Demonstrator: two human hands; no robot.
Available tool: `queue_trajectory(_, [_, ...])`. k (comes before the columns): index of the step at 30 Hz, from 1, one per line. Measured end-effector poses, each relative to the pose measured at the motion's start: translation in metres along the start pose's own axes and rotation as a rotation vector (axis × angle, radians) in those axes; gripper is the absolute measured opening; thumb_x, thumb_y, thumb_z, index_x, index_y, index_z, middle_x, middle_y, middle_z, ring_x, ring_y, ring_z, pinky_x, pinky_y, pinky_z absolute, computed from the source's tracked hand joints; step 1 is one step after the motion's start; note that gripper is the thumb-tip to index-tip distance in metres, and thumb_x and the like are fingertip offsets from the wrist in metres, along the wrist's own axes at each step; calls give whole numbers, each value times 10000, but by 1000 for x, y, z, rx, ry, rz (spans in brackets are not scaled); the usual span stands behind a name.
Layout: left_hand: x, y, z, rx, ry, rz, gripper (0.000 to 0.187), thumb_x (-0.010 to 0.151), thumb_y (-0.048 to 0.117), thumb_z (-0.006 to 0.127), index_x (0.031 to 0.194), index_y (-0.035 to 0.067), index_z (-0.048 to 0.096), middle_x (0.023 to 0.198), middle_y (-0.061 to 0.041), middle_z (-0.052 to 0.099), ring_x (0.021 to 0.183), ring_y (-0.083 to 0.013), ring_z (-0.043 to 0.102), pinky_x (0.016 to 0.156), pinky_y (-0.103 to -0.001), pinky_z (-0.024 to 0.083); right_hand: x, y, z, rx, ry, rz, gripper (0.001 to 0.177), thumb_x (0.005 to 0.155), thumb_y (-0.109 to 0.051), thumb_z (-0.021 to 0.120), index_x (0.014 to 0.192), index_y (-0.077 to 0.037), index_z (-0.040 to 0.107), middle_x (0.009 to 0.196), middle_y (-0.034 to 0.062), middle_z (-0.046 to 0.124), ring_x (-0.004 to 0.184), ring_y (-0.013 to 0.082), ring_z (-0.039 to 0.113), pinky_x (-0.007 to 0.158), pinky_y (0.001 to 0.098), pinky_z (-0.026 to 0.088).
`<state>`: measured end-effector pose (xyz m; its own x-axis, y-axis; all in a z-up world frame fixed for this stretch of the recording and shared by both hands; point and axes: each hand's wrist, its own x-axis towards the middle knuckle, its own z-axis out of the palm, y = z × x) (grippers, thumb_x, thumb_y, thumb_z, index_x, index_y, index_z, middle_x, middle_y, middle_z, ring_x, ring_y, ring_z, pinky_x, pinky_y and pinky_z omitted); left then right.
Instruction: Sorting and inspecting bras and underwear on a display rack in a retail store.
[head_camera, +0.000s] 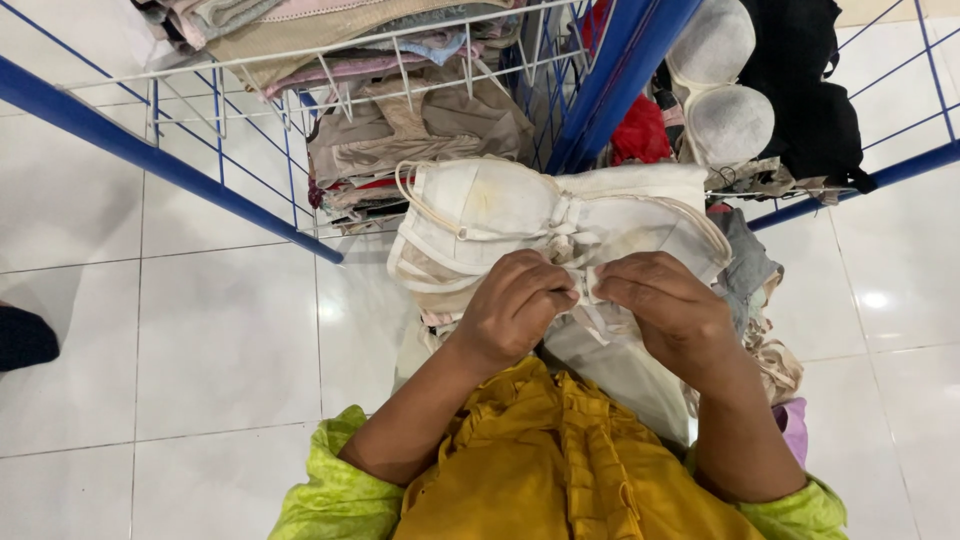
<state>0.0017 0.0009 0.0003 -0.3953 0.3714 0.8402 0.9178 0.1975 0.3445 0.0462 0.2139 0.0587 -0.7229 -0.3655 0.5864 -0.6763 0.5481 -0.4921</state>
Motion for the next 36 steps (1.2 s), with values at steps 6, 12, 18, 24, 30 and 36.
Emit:
queue_trajectory(6, [10, 7, -7, 0, -31, 3, 162, 886, 44, 782, 943, 9, 634, 1038, -120, 680, 966, -285, 663, 908, -438, 573, -1, 4, 0, -2, -1, -14, 260, 772, 216, 655, 957, 40, 701, 1038, 161, 726, 1012, 309, 716, 849, 375, 585])
queue_trajectory(12, [6, 4, -5, -14, -23, -2, 151, 881, 38, 771, 947, 5, 639, 1053, -119, 676, 974, -280, 669, 904, -437, 568, 1, 2, -1, 26, 3, 9, 262, 757, 226, 643, 919, 27, 689, 1028, 150, 729, 1003, 297, 720, 843, 370, 573])
queue_trajectory(18, [10, 6, -11, 11, -49, -4, 165, 878, 51, 771, 972, 4, 644, 1053, -119, 660, 976, -280, 659, 909, -440, 570, -2, 6, -1, 43, 16, 11, 279, 757, 230, 648, 947, 29, 683, 1025, 143, 729, 1017, 295, 723, 874, 385, 568])
queue_trajectory(24, [9, 5, -10, -26, -25, -16, 155, 876, 18, 777, 951, 4, 642, 1064, -121, 663, 986, -283, 655, 914, -437, 565, -1, 1, 2, 34, 60, 38, 282, 749, 237, 640, 920, 21, 699, 1031, 145, 739, 1041, 296, 728, 915, 382, 571])
queue_trajectory(30, [2, 4, -2, -58, -5, -33, 193, 885, 20, 800, 907, 31, 608, 1058, -101, 681, 999, -263, 665, 931, -423, 574, -2, 4, 2, 112, 82, 56, 263, 758, 228, 641, 889, 12, 713, 1040, 140, 745, 1041, 286, 733, 921, 364, 578])
queue_trajectory(36, [12, 11, -12, -35, -37, 4, 182, 873, 22, 796, 928, 2, 623, 1063, -116, 667, 995, -279, 662, 926, -429, 570, -5, 11, 1, 177, 27, 81, 313, 752, 251, 595, 899, -2, 710, 1008, 123, 745, 1006, 272, 728, 888, 367, 567])
